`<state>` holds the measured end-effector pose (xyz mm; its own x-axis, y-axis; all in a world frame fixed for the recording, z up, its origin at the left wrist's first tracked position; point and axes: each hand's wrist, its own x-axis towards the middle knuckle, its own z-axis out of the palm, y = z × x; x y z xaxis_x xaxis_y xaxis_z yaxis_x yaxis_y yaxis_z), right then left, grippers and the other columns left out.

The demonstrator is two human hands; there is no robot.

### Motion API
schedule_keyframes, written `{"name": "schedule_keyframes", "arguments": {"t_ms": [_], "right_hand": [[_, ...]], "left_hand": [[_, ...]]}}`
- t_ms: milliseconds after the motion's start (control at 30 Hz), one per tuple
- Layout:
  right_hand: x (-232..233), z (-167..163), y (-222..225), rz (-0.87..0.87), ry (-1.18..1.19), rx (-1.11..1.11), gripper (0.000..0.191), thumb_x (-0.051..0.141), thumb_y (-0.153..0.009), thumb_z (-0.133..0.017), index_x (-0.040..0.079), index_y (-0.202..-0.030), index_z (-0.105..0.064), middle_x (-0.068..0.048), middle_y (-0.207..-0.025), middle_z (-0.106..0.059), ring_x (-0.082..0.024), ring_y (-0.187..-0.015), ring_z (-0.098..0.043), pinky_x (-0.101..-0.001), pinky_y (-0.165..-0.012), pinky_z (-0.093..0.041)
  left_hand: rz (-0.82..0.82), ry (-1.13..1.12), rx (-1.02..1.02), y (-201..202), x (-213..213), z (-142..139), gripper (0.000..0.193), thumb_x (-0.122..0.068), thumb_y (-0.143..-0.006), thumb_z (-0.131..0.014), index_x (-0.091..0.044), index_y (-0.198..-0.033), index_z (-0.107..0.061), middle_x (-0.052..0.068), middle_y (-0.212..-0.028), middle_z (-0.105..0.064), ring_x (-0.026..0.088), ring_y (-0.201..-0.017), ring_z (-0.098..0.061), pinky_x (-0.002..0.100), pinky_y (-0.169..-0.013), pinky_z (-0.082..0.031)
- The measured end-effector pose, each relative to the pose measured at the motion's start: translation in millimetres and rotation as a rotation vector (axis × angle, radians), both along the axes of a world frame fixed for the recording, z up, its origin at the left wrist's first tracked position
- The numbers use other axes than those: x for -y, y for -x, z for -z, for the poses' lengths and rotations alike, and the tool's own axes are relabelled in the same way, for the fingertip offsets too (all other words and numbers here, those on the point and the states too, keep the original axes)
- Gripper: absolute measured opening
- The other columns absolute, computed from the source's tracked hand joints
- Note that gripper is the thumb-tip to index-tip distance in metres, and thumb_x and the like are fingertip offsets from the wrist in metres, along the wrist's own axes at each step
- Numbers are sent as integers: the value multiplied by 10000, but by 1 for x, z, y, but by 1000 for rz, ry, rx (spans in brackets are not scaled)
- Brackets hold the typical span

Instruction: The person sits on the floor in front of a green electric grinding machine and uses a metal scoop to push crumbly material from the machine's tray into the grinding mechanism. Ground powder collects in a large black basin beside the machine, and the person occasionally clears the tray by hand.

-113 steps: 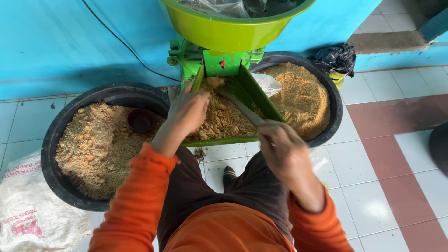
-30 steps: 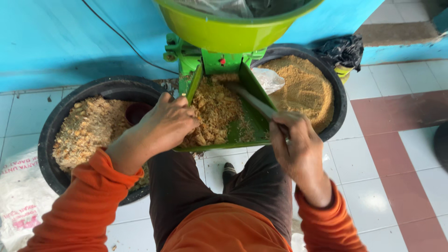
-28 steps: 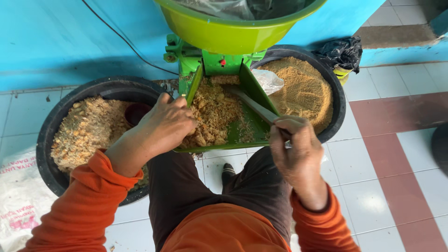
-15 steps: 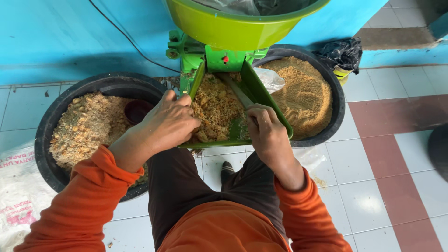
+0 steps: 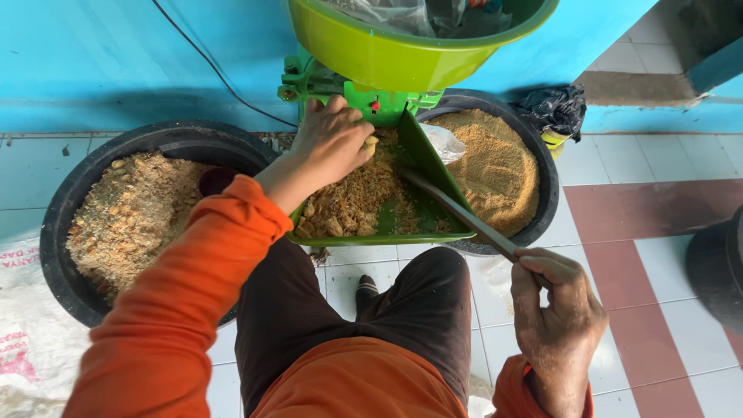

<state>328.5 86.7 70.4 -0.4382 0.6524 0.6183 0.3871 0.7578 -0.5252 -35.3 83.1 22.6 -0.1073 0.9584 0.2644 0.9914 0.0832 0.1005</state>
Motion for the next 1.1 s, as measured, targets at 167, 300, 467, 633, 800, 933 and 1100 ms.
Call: {"name": "schedule_keyframes", "arguments": {"t_ms": [167,300,467,633,800,933,1100], "right_hand": [[-10,3,19,-128,-64,18,175,-62,-939,-723,-10,-1079,-632,-139,-1129,-733,-198,-949,-756,-298,-798,-638],[-31,19,65,-274,-83,42,163,-74,-931,-709,-21,-1067,-637,-156,-1150,-723,-245,-962,-756,-301,-773,-644],[-23,28,77,-294,-150,54,173,-66,-915,-707,-18,-1066,-639,-168,-1136,-715,-298,-1006,-747,-360,-845,-618],[-25,39,97,-309,-132,58,144,-30,-937,-709,-19,-1063,-640,-155,-1139,-724,-275,-968,-746,-359,-813,-627],[-53,45,106,-292,-92,131,154,12,-962,-737,-1,-1100,-669,-126,-1135,-744,-199,-885,-748,-314,-734,-634],[-44,7,33,-180,-5,79,211,-7,-949,-742,16,-1149,-681,-114,-1108,-739,-177,-906,-751,-280,-738,-608],[-12,-59,-5,-58,16,195,183,-7,-977,-750,25,-1142,-680,-89,-1062,-768,-150,-862,-748,-253,-714,-576]], "left_hand": [[-110,77,64,-7,16,7,255,-319,-980,-655,-81,-1021,-736,73,-1000,-726,292,-1120,-567,565,-1028,-370],[-116,-38,158,-29,50,22,283,-304,-969,-636,-64,-1073,-744,97,-1156,-717,344,-1278,-517,646,-1054,-322],[-127,-114,223,-45,75,37,302,-283,-957,-624,-57,-1115,-749,122,-1244,-681,382,-1410,-425,682,-1085,-287],[-157,-63,184,-47,75,39,325,-310,-966,-597,-60,-1106,-751,115,-1270,-668,363,-1441,-388,674,-1120,-266],[-174,-6,171,-49,75,37,326,-321,-978,-590,-65,-1089,-758,119,-1301,-652,366,-1464,-348,679,-1135,-220],[-114,-98,209,-48,76,35,292,-276,-938,-598,-131,-1118,-776,80,-1324,-663,377,-1443,-356,706,-1117,-202],[-128,71,228,-50,77,30,248,-278,-955,-603,-157,-1075,-783,-3,-1258,-703,328,-1458,-393,722,-1153,-175]]}}
